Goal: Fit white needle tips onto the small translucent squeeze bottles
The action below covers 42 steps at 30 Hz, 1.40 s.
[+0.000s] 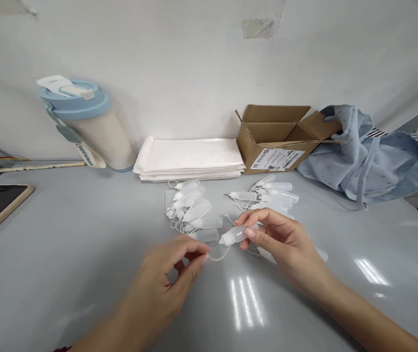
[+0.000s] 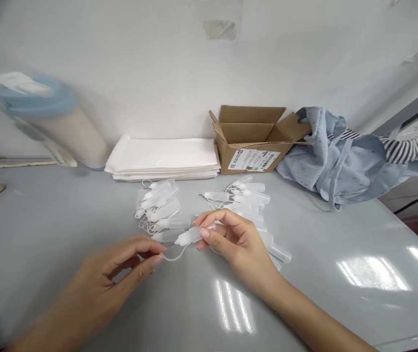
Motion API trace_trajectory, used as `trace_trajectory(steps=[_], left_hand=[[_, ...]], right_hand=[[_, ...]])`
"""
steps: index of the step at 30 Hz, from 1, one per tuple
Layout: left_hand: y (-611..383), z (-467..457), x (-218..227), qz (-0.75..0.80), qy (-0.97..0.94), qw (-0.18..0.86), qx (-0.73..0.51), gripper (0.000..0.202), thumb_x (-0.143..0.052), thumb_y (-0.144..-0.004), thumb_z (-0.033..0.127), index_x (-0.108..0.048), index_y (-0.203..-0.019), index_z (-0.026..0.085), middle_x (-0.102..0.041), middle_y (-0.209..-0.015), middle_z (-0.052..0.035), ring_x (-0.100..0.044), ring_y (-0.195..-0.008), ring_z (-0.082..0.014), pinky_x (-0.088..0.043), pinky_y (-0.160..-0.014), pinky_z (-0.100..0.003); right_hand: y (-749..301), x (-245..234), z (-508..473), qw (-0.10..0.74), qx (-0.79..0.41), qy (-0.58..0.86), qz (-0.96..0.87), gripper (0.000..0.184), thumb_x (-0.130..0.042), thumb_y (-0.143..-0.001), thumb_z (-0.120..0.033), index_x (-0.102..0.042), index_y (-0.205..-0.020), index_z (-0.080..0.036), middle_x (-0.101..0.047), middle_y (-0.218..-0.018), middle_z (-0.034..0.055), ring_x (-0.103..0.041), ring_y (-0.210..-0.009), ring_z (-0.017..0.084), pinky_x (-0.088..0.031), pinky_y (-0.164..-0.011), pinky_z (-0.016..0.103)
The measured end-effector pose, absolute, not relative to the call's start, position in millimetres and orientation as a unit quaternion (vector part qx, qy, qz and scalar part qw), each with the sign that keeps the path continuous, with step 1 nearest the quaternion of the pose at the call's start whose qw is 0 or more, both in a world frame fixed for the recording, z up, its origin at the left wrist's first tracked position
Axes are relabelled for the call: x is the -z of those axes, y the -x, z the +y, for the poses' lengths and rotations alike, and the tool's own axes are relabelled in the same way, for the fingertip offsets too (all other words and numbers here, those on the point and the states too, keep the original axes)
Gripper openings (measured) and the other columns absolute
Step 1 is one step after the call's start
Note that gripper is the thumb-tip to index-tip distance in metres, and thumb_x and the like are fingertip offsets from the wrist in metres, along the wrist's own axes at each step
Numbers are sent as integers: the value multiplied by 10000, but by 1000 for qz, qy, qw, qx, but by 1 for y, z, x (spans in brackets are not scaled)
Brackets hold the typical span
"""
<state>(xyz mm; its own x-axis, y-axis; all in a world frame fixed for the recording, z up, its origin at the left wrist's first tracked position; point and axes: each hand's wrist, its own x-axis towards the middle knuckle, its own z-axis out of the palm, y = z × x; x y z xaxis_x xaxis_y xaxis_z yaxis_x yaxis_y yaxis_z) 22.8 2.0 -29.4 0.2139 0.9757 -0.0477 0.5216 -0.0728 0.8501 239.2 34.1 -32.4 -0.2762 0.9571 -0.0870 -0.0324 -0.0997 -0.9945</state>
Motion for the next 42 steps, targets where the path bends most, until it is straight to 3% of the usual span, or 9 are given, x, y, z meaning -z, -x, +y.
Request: trace_trajectory(steps=[16, 24, 30, 42], left_hand=[[-24, 0, 32, 556, -668, 390, -304, 133, -545, -860, 253, -668, -808, 252, -649, -721, 34, -578, -629, -125, -453, -534, -190], [-22, 3, 41, 496, -740, 306, -337, 136, -521, -877, 190, -644, -829, 221, -633, -705, 28, -553, -568, -102, -441, -502, -184], [-22, 1, 48, 471, -772, 241, -352, 136, -496, -893, 148, -611, -876, 219, -625, -744, 28, -544, -568, -90, -438, -516, -186], [-21, 2, 52, 430, -812, 160, -361, 174, -466, -904, 98, -610, -923, 192, -651, -794, -8, -614, -623, -114, -462, -544, -215]], right_hand=[[-235, 28, 31, 415, -605, 400, -550, 59, -628, -851, -176, -653, -807, -207, -631, -949, -1, -652, -676, 79, -555, -695, 223], [-233, 31, 26, 420, -501, 397, -644, 122, -598, -859, -123, -655, -833, -228, -663, -948, -8, -647, -810, 89, -534, -746, 193], [-233, 31, 24, 411, -399, 392, -720, 131, -591, -858, -106, -646, -835, -223, -703, -947, 2, -650, -917, 120, -508, -833, 233], [-234, 37, 22, 373, -419, 369, -741, 170, -565, -856, -60, -628, -846, -218, -715, -982, 2, -665, -909, 117, -509, -736, 209]])
